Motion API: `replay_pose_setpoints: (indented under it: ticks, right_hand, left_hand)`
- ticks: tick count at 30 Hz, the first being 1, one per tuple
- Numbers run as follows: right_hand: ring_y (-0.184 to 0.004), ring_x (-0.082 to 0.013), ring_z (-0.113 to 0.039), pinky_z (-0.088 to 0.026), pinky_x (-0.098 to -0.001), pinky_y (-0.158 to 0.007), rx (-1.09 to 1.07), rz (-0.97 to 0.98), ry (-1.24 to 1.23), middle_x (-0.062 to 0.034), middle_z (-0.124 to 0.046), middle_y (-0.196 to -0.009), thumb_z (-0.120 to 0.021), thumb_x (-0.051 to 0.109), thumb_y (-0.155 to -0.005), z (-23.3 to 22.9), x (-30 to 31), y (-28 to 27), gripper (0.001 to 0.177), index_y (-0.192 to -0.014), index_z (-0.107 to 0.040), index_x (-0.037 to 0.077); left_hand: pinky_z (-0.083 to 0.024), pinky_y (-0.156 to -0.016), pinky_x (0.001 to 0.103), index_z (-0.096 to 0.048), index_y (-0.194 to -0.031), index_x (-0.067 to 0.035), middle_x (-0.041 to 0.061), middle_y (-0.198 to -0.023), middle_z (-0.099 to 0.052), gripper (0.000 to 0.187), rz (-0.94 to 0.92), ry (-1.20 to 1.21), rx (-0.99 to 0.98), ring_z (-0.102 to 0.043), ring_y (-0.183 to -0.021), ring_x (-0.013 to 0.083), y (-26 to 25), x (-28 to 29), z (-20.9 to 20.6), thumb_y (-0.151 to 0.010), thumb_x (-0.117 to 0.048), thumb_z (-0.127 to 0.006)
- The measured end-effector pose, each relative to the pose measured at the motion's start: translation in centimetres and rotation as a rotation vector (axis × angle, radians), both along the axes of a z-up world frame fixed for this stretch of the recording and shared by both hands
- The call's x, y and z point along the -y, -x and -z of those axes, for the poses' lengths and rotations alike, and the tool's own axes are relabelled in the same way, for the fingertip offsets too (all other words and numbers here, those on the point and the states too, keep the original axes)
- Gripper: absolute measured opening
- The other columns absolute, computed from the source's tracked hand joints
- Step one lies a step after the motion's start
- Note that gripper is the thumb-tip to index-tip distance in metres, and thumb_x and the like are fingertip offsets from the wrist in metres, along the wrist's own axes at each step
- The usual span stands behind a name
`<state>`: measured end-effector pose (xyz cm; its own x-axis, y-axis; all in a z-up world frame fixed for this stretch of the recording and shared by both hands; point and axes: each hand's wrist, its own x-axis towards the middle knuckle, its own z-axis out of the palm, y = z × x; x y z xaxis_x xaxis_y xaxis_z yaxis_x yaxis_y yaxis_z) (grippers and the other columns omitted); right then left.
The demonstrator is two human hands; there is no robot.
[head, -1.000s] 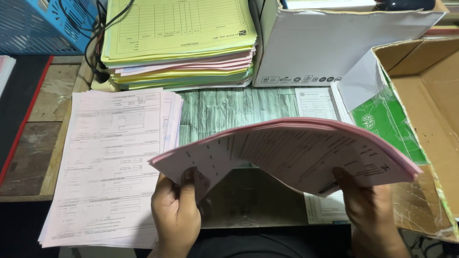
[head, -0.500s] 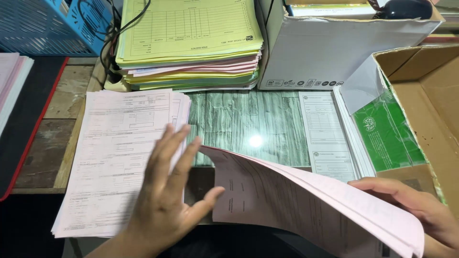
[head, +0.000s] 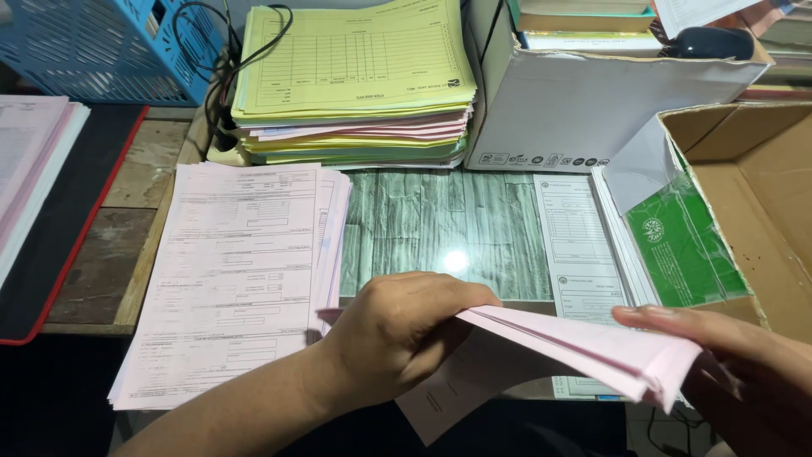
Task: Sort through stacks of printed forms, checking individual sheets and placing them into a cardboard box
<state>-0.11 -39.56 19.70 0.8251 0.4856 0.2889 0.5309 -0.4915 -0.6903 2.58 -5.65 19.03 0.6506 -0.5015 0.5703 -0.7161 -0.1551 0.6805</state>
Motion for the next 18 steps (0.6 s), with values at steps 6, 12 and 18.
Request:
replay_pose_setpoints:
  ticks: [6, 12, 18]
  right_hand:
    - [-0.098, -0.0253, -0.071, -0.053, -0.029, -0.08, -0.104, 0.572, -0.108, -0.0201, -0.07, -0.13, -0.07, -0.006, -0.077, 6.6, 3.1, -1.1, 0.07, -0.146, -0.057, -0.002]
    - [-0.148, -0.0259, -0.051, -0.031, -0.0607, -0.14, -0.066, -0.067, -1.175, -0.0133, -0.054, -0.157, -0.063, 0.001, -0.09, 18.7, 1.6, -2.4, 0.074, -0.16, -0.047, 0.014]
    - [-0.147, -0.0355, -0.045, -0.039, -0.0498, -0.125, -0.2, 0.204, -1.122, -0.0218, -0.047, -0.155, -0.049, -0.013, -0.092, 18.2, -4.5, -2.2, 0.066, -0.155, -0.039, 0.002]
  left_hand:
    - [-0.06, -0.066, 0.027, -0.069, -0.108, 0.002, 0.01, -0.097, -0.076, 0.017, -0.18, 0.155, -0.198, -0.075, -0.08, 0.0184, 1.1, -1.4, -1.9, -0.1, -0.011, -0.061]
    - [-0.034, -0.052, 0.025, -0.077, -0.1, -0.001, -0.006, -0.064, -0.042, 0.027, -0.528, 0.3, -0.369, -0.039, -0.059, 0.0086, 4.2, -0.3, 0.2, -0.099, -0.022, -0.059]
    - [-0.03, -0.045, 0.027, -0.055, -0.069, -0.009, 0.0, -0.054, -0.049, 0.03, -0.776, 0.333, -0.243, -0.039, -0.047, 0.0103, 4.4, 1.1, 4.2, -0.095, -0.02, -0.063]
